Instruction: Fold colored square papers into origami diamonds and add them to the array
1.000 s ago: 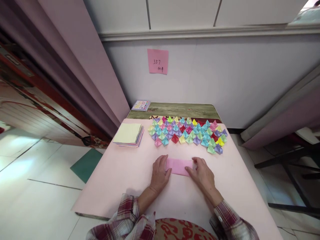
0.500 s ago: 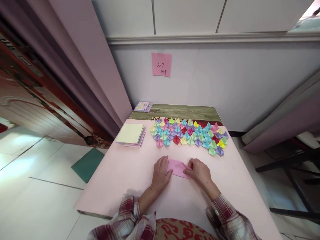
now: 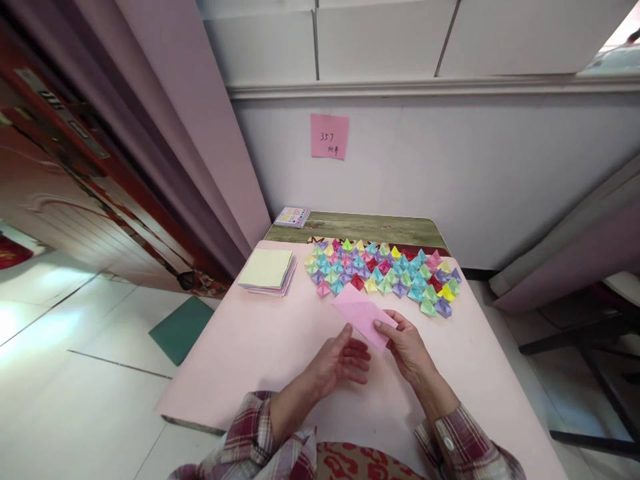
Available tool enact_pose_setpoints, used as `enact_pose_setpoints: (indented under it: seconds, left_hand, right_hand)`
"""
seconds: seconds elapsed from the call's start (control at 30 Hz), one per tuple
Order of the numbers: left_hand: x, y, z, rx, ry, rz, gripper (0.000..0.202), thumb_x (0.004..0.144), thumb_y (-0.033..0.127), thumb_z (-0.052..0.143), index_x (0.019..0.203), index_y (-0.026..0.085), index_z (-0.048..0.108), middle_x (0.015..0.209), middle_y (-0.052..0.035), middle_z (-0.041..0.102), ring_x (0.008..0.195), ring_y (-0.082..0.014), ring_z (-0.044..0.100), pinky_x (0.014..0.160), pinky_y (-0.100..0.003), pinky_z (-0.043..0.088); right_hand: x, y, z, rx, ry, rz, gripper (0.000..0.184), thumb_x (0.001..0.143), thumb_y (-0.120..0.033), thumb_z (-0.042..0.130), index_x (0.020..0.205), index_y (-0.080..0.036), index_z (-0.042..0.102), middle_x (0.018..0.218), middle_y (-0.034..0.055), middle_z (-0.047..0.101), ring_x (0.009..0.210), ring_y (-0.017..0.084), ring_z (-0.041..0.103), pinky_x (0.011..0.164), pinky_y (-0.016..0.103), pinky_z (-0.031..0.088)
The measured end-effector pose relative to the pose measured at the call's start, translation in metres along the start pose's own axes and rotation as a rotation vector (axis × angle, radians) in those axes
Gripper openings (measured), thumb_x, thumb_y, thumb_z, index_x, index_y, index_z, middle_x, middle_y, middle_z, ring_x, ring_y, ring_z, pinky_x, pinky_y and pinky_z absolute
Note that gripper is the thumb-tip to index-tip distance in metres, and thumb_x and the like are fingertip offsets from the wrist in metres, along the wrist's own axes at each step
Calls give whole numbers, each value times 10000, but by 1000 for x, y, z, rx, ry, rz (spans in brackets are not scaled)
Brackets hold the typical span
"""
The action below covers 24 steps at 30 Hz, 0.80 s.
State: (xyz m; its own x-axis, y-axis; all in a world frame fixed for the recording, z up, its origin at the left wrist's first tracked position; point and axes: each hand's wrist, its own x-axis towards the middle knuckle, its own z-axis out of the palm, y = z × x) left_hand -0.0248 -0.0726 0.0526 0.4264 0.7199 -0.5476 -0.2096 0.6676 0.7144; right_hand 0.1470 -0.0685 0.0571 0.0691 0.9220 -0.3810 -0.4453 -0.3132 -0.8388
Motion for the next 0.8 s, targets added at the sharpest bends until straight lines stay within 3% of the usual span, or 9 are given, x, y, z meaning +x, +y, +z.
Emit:
enact_pose_setpoints:
  seconds: [0.07,0.13,0.3,0.4,0.5,0.57,0.67,0.73,0.8]
  left_hand:
    - [1,4,9,-107,31,111,547,743,584,684,984,94,669,891,-141,707,762,-212,689,620,-328,578]
    - [2,10,15,-132,118,183,480,682,454,789,967,83,678,836,-117,716,709,-192,687,620,-306,582]
    - [-4,31,21,-93,165,245,422,650,347,823,924,51,699,754,-101,714,594,-158,656,506,-251,569]
    - [-12,39,22,-125,167,257,417,637,344,829,915,59,705,735,-86,707,568,-147,641,473,-244,567]
    - [-18,43,25,-129,161,267,410,632,342,832,908,65,711,729,-81,705,558,-140,634,455,-233,561]
    - [-19,43,27,-109,145,270,407,636,346,829,907,65,715,729,-86,707,558,-141,636,452,-229,559]
    - [-18,41,29,-76,120,263,407,639,367,824,885,62,717,709,-92,706,551,-146,638,447,-226,551]
    - [-15,39,28,-53,117,256,408,637,379,823,867,59,717,693,-96,705,544,-148,638,445,-227,546]
    - [-13,38,27,-30,123,259,419,634,382,824,874,56,718,707,-107,713,555,-157,645,450,-233,547]
  right_hand:
    - [-8,-2,7,-6,-31,-15,420,584,-351,868,888,-173,638,802,19,701,650,140,629,600,241,496]
    - [-15,-3,8,-44,-29,-59,408,626,-379,848,908,-168,643,820,29,698,659,141,625,600,245,504]
    - [-28,-8,-8,-231,43,-277,390,820,-445,677,1102,-182,616,710,9,651,639,157,620,628,293,542]
    - [-34,-8,-20,-392,-38,-482,472,895,-381,583,1332,-229,491,890,45,693,785,187,666,767,351,557]
    - [-36,-4,-24,-580,-90,-645,564,865,-284,607,1403,-273,436,1068,59,692,923,206,676,860,380,542]
    - [-36,-3,-22,-698,-93,-715,523,834,-241,623,1345,-286,521,1094,54,698,926,213,681,846,374,549]
    - [-32,-7,-18,-776,-105,-798,276,815,-212,621,1065,-286,710,982,44,730,862,215,687,769,349,558]
    - [-29,-11,-17,-764,-104,-822,162,801,-197,634,894,-272,743,880,38,732,811,211,684,721,330,551]
    - [-24,-13,-17,-725,-108,-803,121,779,-190,663,842,-256,743,847,37,725,779,201,676,691,313,543]
